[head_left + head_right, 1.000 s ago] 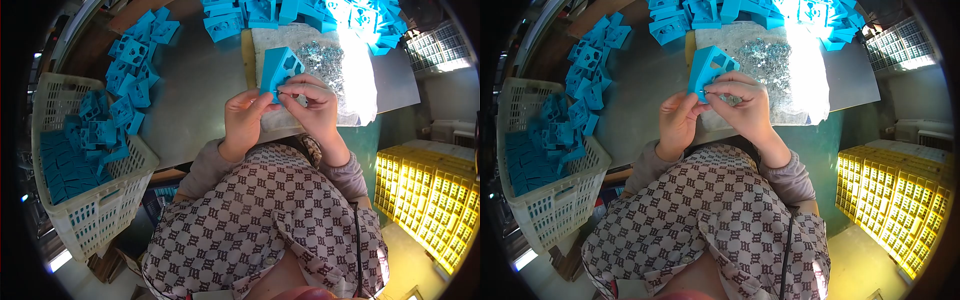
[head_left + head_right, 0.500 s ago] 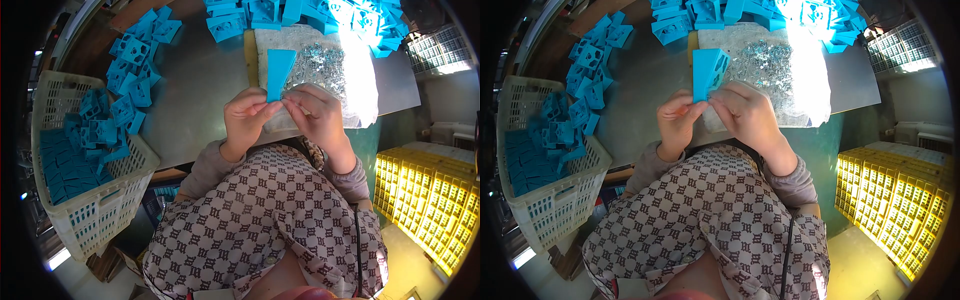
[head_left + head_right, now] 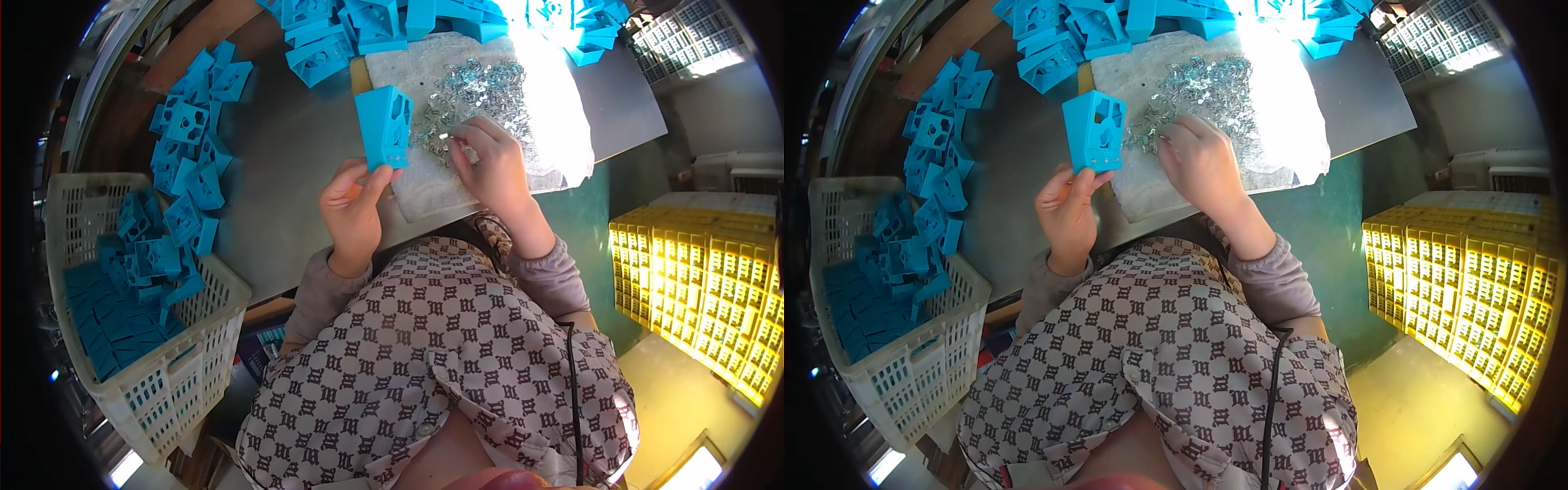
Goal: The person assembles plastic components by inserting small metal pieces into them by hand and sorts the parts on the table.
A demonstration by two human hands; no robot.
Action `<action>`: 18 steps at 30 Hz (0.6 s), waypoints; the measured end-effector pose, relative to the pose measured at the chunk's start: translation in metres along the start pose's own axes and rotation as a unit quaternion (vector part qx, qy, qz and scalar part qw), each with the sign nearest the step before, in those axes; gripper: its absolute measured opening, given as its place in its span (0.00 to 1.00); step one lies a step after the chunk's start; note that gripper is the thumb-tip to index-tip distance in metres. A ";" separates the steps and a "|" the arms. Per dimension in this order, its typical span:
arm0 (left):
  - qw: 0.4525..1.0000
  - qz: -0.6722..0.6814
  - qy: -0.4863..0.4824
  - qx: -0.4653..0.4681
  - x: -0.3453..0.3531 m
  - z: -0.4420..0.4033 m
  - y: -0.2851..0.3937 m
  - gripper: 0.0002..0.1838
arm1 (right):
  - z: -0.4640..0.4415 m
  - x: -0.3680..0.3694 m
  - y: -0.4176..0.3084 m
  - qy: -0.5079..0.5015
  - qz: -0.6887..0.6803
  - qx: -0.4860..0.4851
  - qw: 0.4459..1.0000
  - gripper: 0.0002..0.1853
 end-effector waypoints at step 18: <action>0.999 -0.036 -0.028 0.004 -0.005 0.000 -0.006 0.09 | 0.022 -0.070 0.154 0.008 0.222 0.230 0.948 0.04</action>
Point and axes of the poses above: each hand's wrist, its own z-axis away from the middle knuckle, its own x-axis out of the palm, y = z × x, the point moved 10 cm from there along -z, towards the middle knuckle, and after that the axes turned 11 degrees about -y, right-handed, at the moved point
